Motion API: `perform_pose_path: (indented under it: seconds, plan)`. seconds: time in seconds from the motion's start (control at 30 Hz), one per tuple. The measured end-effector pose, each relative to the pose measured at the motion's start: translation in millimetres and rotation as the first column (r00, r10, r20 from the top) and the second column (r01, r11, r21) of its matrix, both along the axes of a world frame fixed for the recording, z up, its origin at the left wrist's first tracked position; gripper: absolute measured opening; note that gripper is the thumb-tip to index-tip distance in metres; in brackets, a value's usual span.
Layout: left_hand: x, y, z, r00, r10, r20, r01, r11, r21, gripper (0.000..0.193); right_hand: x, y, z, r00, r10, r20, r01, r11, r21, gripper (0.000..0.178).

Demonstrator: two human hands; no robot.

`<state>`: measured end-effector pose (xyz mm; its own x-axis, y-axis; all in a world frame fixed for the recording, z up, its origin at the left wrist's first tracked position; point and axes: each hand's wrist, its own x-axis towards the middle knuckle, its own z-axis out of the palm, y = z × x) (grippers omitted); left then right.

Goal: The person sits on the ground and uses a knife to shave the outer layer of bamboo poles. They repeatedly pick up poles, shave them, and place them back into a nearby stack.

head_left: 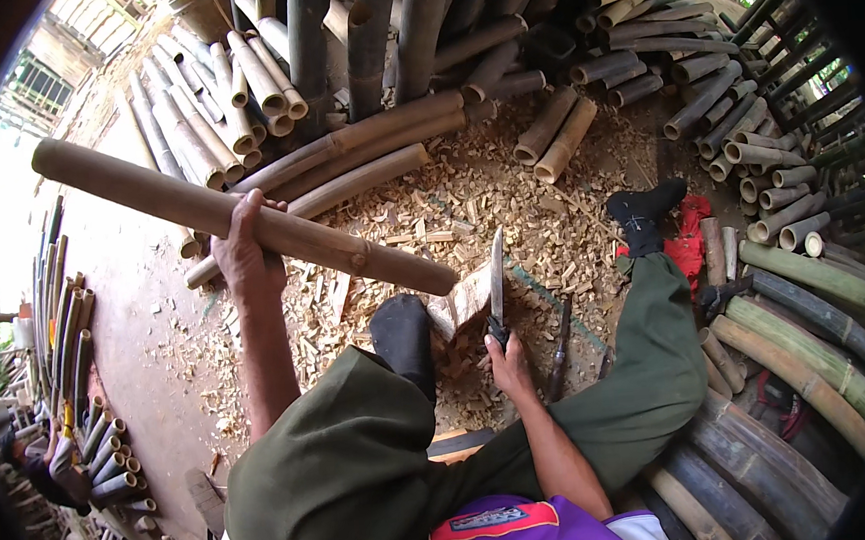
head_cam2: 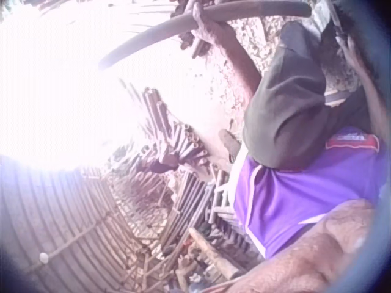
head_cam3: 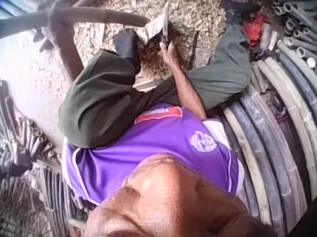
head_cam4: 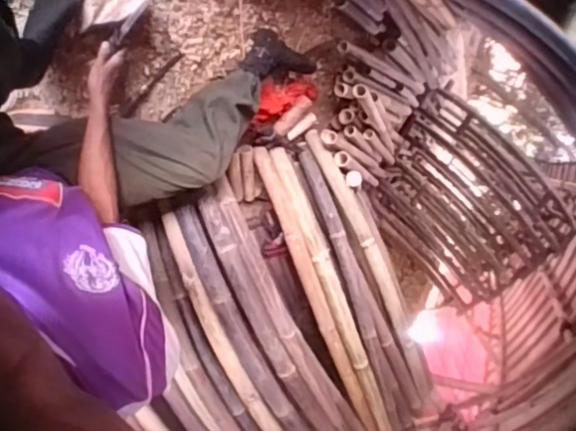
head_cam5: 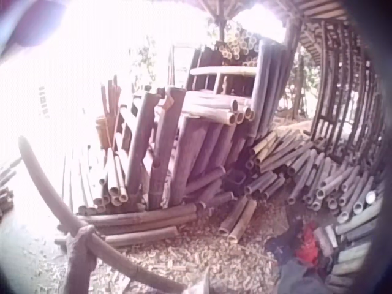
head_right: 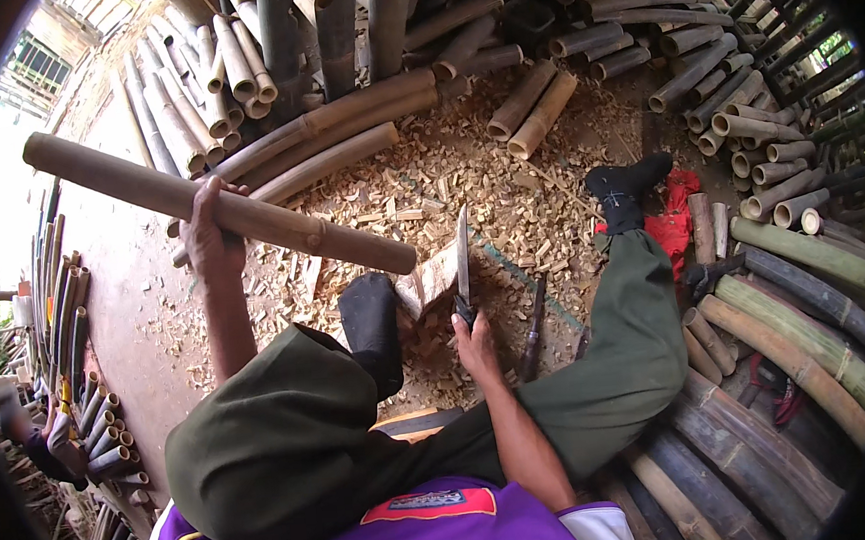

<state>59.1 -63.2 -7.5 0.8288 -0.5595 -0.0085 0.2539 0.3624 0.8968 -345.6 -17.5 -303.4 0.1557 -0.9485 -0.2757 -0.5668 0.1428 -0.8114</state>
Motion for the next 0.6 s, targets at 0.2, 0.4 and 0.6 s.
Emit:
perform_pose_path:
  seconds: [0.2, 0.4, 0.6]
  plan:
    - [2, 17, -55, 0.951, 0.279, -0.131, -0.259, 0.954, 0.15, 0.049, 4, -3, 36, 0.998, 0.048, -0.041, -0.053, 0.993, -0.109, 0.061]
    - [18, 37, -74, 0.971, 0.168, -0.173, -0.159, 0.985, 0.065, 0.035, 5, -6, 83, 0.997, 0.004, -0.08, -0.006, 1.0, -0.023, 0.078]
    - [31, 36, -90, 0.909, 0.345, -0.232, -0.331, 0.939, 0.097, 0.051, 18, -17, 123, 0.989, 0.146, -0.004, -0.146, 0.988, -0.049, 0.062]
